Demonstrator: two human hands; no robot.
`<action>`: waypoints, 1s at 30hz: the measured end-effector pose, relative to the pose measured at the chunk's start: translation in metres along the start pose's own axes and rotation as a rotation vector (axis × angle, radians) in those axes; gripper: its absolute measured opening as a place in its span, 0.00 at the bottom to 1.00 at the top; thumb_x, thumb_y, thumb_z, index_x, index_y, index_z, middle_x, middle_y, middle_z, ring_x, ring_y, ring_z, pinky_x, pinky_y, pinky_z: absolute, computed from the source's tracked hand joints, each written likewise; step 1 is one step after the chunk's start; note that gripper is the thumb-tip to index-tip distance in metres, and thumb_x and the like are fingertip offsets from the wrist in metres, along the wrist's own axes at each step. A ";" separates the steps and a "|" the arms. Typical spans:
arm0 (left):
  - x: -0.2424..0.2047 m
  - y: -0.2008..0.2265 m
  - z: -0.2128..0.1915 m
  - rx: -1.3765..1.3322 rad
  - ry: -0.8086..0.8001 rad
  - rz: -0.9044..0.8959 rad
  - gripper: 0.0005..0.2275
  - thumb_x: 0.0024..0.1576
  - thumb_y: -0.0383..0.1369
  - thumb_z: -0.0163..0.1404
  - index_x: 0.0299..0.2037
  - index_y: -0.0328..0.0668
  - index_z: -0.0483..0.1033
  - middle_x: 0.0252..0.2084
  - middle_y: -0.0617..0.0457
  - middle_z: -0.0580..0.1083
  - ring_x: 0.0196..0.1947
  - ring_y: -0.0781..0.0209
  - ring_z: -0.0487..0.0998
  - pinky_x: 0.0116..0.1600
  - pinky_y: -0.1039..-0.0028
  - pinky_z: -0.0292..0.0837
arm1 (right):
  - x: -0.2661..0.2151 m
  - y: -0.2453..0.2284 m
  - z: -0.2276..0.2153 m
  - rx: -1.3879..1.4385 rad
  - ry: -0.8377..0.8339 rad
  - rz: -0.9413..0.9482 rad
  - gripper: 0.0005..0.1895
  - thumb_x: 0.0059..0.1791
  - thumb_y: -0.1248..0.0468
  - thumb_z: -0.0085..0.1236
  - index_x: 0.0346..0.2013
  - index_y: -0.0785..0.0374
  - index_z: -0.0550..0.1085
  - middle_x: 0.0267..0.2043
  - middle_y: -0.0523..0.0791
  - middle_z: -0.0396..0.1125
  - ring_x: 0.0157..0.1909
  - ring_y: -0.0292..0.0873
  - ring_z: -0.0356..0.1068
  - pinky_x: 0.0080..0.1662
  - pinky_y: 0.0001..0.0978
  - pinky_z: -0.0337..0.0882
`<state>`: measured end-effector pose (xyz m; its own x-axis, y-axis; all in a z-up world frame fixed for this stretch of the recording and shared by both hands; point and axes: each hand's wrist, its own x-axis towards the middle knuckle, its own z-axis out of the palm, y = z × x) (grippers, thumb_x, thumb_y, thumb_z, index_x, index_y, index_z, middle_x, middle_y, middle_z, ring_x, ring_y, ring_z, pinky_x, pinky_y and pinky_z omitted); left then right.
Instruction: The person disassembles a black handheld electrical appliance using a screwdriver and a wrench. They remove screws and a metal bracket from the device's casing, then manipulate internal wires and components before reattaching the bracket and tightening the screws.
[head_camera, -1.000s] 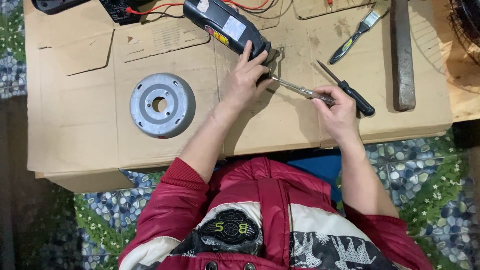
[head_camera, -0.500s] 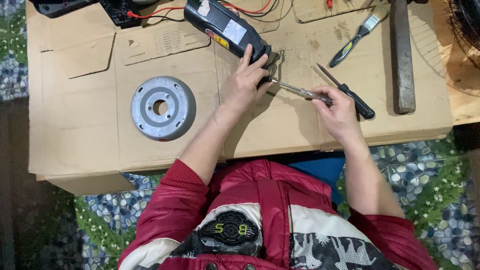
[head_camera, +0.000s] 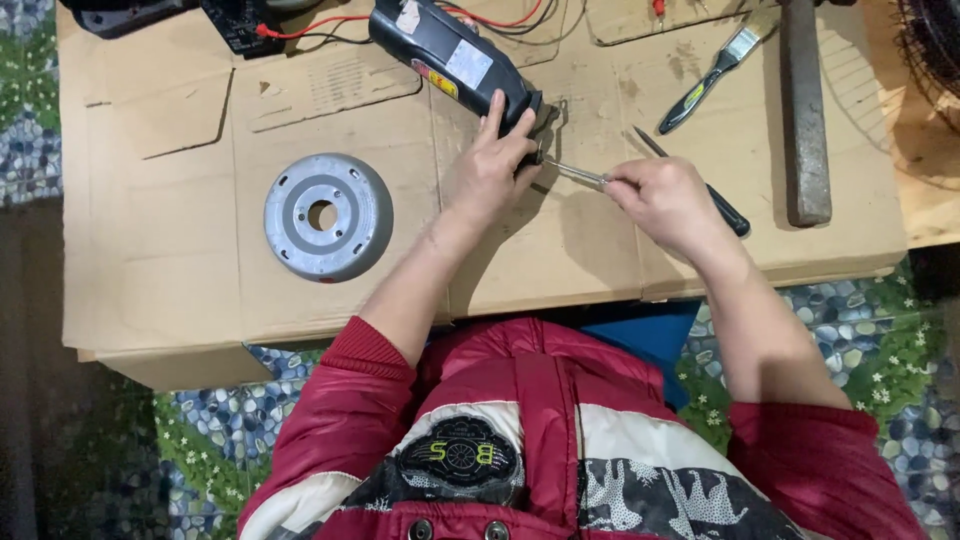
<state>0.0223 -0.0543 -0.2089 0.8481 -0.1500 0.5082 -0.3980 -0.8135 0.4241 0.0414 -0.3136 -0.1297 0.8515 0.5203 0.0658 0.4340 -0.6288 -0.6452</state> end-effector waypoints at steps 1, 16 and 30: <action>0.000 -0.001 0.001 -0.002 -0.001 0.005 0.12 0.47 0.27 0.68 0.38 0.42 0.78 0.63 0.57 0.73 0.72 0.41 0.58 0.69 0.50 0.67 | -0.002 0.006 0.006 -0.001 0.004 0.003 0.09 0.49 0.67 0.59 0.40 0.67 0.82 0.32 0.50 0.76 0.29 0.51 0.73 0.38 0.39 0.72; 0.005 0.005 -0.001 -0.056 0.027 0.005 0.15 0.42 0.26 0.70 0.36 0.36 0.79 0.56 0.48 0.78 0.69 0.31 0.61 0.69 0.53 0.66 | 0.017 -0.019 -0.024 -0.018 -0.144 0.190 0.12 0.51 0.61 0.61 0.44 0.65 0.81 0.32 0.49 0.73 0.27 0.45 0.69 0.35 0.39 0.70; 0.002 0.004 0.003 -0.033 -0.012 -0.039 0.19 0.42 0.26 0.70 0.43 0.43 0.78 0.62 0.53 0.74 0.72 0.35 0.56 0.68 0.40 0.66 | 0.013 -0.003 -0.009 -0.807 0.476 -0.778 0.09 0.49 0.63 0.58 0.42 0.56 0.80 0.30 0.36 0.67 0.29 0.34 0.66 0.35 0.26 0.60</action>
<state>0.0232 -0.0596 -0.2081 0.8671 -0.1253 0.4822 -0.3759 -0.7998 0.4680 0.0538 -0.3101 -0.1195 0.2315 0.7608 0.6063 0.7906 -0.5103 0.3384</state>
